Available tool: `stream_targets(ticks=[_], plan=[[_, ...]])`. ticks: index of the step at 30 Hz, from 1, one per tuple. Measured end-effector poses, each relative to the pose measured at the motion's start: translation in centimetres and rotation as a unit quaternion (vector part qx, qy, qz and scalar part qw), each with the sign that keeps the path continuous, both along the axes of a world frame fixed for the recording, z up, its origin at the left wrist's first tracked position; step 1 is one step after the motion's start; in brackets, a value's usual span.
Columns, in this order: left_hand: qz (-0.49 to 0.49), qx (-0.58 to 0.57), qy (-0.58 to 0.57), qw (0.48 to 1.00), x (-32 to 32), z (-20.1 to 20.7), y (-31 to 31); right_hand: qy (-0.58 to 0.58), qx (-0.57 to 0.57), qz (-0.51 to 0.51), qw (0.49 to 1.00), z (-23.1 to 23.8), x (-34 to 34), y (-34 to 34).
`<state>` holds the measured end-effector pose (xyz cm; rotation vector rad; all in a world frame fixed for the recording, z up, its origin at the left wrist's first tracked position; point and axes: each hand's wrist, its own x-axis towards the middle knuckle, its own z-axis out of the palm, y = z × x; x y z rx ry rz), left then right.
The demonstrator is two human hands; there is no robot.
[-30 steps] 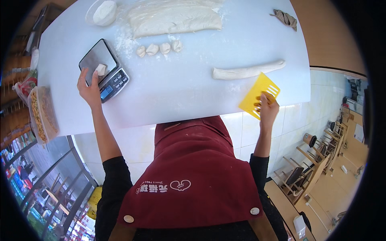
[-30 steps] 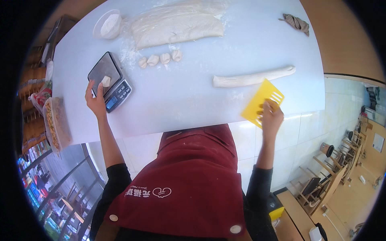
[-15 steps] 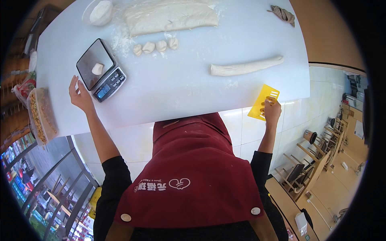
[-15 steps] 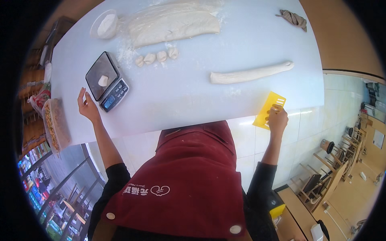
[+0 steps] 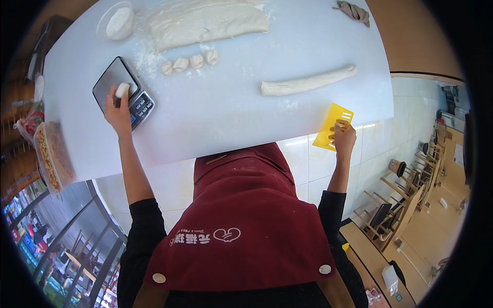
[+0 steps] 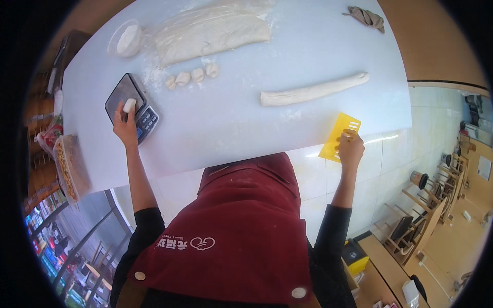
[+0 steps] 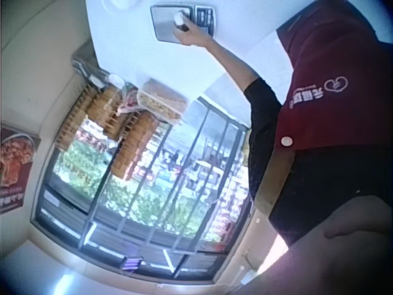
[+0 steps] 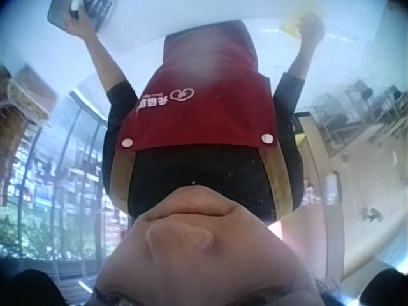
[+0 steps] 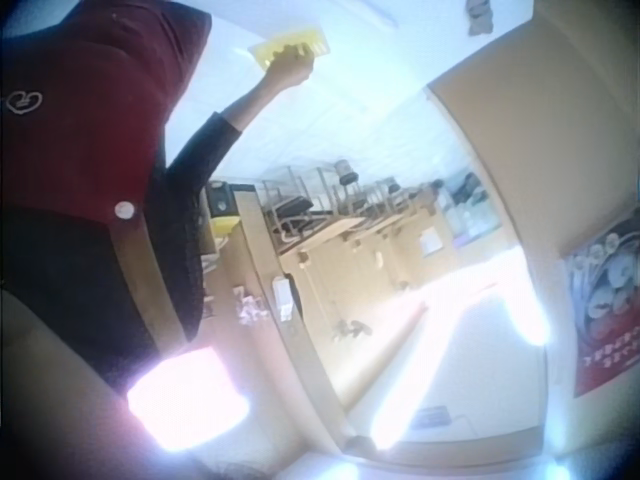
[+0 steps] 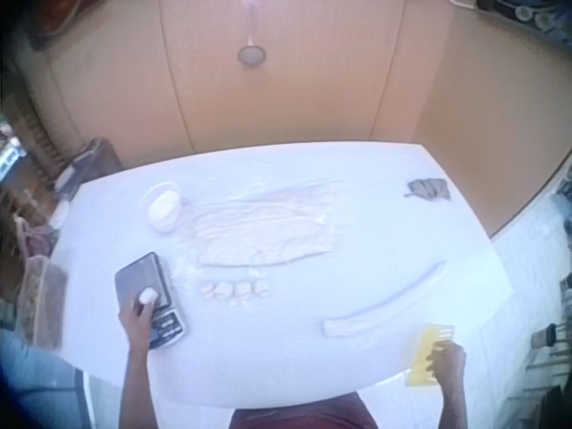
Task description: The person retrieves a green thermos, pours hot water into a pot, and then moves to a prep table. They roll a large piece of dough into a long rope, cut it into small pieces with a yellow scraper, and weigh each piece on a digital scale before setting them aside.
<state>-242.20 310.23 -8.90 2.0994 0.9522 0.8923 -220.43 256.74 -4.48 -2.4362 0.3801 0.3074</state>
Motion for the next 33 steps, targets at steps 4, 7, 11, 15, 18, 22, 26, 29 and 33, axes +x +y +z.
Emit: stream_targets(ticks=[4,7,11,15,18,22,26,29,33], plan=[[-0.102,-0.185,-0.076,0.974,6.3,0.6,-4.0,0.002,0.007,0.002,1.000,0.2,0.0,0.1],[-0.249,-0.077,-0.052,0.964,12.2,0.5,-8.5,0.004,0.017,-0.004,1.000,0.4,-0.1,0.4],[-0.341,0.079,0.091,0.932,18.6,-0.1,-12.4,0.018,-0.001,-0.021,1.000,0.5,-0.2,0.5],[-0.355,0.147,0.252,0.888,20.1,-0.2,-13.3,0.015,-0.005,0.004,1.000,1.0,-0.4,0.6],[-0.346,0.232,0.191,0.889,18.4,-0.1,-15.1,-0.062,-0.005,0.040,0.997,1.8,-1.2,2.3],[-0.454,0.115,0.089,0.879,16.4,-0.5,-20.6,-0.126,0.064,0.167,0.976,2.0,-3.3,7.9],[-0.430,0.091,0.123,0.890,16.0,-2.5,-24.6,-0.151,-0.017,0.308,0.939,0.9,-4.1,12.9],[-0.382,0.052,0.056,0.921,15.8,-3.8,-25.3,-0.138,-0.064,0.322,0.935,0.6,-4.1,14.2],[-0.384,0.041,0.008,0.922,15.6,-4.3,-25.1,-0.129,-0.090,0.326,0.932,0.6,-3.9,14.2]])
